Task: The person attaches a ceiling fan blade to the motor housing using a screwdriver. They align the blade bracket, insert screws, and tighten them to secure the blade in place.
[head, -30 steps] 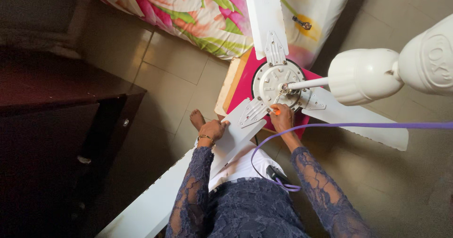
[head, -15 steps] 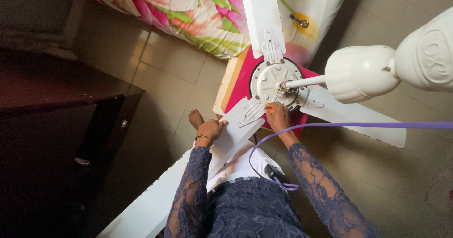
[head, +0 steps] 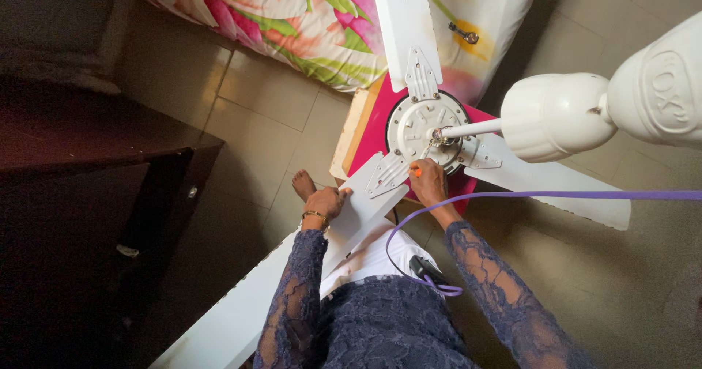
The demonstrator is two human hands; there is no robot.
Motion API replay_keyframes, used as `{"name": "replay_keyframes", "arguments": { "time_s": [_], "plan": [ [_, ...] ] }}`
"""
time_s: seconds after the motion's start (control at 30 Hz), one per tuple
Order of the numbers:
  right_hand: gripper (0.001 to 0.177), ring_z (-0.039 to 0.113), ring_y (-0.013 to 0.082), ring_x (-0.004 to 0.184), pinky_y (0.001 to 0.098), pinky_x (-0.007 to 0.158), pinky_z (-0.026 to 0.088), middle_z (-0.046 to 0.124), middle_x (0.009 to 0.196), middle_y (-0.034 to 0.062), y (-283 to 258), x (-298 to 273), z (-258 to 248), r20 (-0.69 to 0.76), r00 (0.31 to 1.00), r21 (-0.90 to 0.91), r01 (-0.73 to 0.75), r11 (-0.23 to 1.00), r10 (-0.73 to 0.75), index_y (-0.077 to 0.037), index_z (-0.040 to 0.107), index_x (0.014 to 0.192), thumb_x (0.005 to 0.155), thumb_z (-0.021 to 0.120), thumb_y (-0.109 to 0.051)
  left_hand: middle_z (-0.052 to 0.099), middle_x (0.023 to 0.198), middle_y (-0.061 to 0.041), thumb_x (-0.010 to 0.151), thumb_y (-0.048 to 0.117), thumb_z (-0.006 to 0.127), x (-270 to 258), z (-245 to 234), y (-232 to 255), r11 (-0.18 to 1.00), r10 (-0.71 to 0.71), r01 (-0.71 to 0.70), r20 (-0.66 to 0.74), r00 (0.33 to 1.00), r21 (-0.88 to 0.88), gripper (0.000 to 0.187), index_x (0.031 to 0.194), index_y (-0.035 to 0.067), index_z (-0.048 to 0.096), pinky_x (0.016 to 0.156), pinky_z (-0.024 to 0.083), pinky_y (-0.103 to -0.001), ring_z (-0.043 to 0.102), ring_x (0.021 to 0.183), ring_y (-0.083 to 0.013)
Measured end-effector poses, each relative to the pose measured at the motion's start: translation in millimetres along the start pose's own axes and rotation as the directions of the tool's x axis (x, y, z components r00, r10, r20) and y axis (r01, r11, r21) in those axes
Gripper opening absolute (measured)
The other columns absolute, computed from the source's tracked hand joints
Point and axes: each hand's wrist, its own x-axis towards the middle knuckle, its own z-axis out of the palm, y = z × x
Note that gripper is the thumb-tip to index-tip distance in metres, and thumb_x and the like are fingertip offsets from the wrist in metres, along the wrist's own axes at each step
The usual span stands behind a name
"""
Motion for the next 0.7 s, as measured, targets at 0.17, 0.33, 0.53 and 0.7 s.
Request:
{"name": "replay_keyframes", "arguments": {
  "time_s": [0.17, 0.33, 0.53, 0.7],
  "plan": [
    [0.017, 0.068, 0.0391, 0.087, 0.0468, 0.078, 0.055, 0.071, 0.095, 0.0170, -4.3, 2.8, -3.0, 0.036, 0.996, -0.095, 0.080, 0.992, -0.076, -0.005, 0.076, 0.094, 0.080, 0.068, 0.002, 0.074, 0.109, -0.020, 0.099, 0.062, 0.043, -6.7, -6.9, 7.1, 1.000, -0.002, 0.002, 0.010, 1.000, 0.011, 0.061, 0.110, 0.012, 0.077, 0.098, 0.051, -0.049, 0.068, 0.109, -0.0389],
    [0.019, 0.068, 0.0401, 0.085, 0.0468, 0.078, 0.054, 0.068, 0.093, 0.0210, -14.0, 17.9, -6.2, -0.024, 0.995, 0.083, 0.102, 0.991, -0.100, 0.000, 0.072, 0.096, 0.077, 0.073, -0.004, 0.074, 0.110, -0.019, 0.099, 0.062, 0.043, -4.0, -3.9, 6.3, 0.999, 0.005, -0.006, 0.011, 1.000, 0.049, 0.061, 0.110, 0.012, 0.077, 0.098, 0.051, -0.050, 0.068, 0.110, -0.0387],
    [0.010, 0.069, 0.0395, 0.091, 0.0464, 0.084, 0.055, 0.071, 0.095, 0.0203, -31.6, 52.4, 10.5, 0.084, 0.996, -0.035, 0.035, 0.999, -0.032, -0.003, 0.073, 0.092, 0.083, 0.073, -0.006, 0.073, 0.111, -0.021, 0.098, 0.063, 0.045, -5.6, -2.6, 5.3, 1.000, -0.005, 0.005, -0.018, 1.000, 0.020, 0.062, 0.111, 0.010, 0.076, 0.097, 0.051, -0.049, 0.068, 0.110, -0.0396],
    [0.014, 0.069, 0.0410, 0.088, 0.0477, 0.079, 0.054, 0.072, 0.096, 0.0202, -31.0, 53.1, 6.8, 0.089, 0.994, -0.080, 0.072, 0.994, -0.065, -0.004, 0.075, 0.090, 0.077, 0.071, 0.000, 0.073, 0.111, -0.023, 0.101, 0.062, 0.042, -6.6, -2.8, 8.1, 0.998, -0.006, 0.005, 0.019, 1.000, 0.057, 0.064, 0.109, 0.009, 0.076, 0.097, 0.051, -0.049, 0.068, 0.111, -0.0401]
  ]
}}
